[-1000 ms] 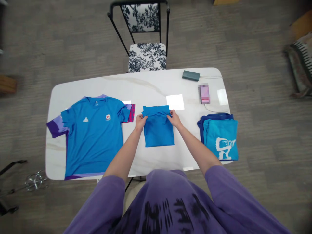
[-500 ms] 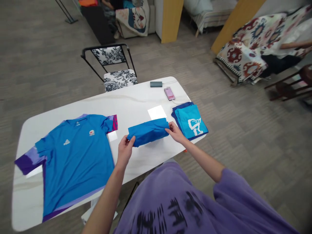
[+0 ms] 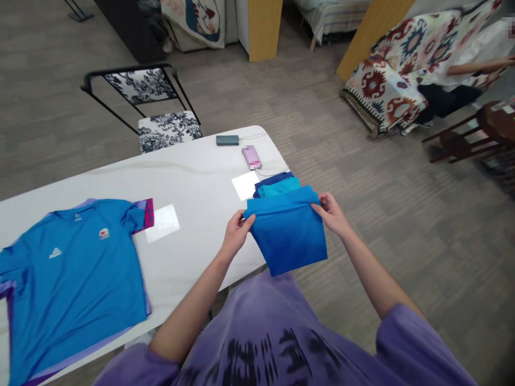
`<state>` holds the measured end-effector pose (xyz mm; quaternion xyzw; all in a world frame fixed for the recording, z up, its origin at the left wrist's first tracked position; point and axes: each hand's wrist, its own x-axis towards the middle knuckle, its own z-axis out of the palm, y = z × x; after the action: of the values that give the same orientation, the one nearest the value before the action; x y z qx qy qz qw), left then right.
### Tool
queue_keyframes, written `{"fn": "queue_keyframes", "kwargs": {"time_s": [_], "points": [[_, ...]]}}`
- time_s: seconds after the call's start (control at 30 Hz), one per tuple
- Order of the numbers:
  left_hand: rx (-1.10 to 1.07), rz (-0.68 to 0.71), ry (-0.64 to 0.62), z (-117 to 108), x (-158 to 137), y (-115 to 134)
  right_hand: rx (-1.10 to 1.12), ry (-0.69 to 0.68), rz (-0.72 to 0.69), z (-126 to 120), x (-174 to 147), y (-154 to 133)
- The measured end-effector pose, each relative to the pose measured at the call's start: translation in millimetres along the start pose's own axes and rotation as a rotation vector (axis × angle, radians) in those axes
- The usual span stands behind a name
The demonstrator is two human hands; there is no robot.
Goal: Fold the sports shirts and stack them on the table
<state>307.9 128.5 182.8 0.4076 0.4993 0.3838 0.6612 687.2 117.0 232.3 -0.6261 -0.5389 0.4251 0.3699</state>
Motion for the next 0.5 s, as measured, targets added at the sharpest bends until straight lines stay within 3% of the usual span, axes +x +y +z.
{"fn": "queue_keyframes", "kwargs": {"time_s": [0.13,0.23,0.33,0.5], "points": [[0.223,-0.115,0.132,32.6,117.8,-55.0,-0.311,0.072,-0.038,-19.0,107.2,78.2],[0.404,-0.253,0.228,25.5,139.8,-93.4,-0.606,0.066,-0.078,0.2,141.2,115.8],[0.465,-0.340,0.230,3.6,92.5,-116.5,-0.772,-0.062,-0.125,34.0,131.1,132.4],[0.566,-0.511,0.306,-41.1,-63.8,-127.3,-0.904,-0.273,-0.090,76.4,89.0,147.4]]}}
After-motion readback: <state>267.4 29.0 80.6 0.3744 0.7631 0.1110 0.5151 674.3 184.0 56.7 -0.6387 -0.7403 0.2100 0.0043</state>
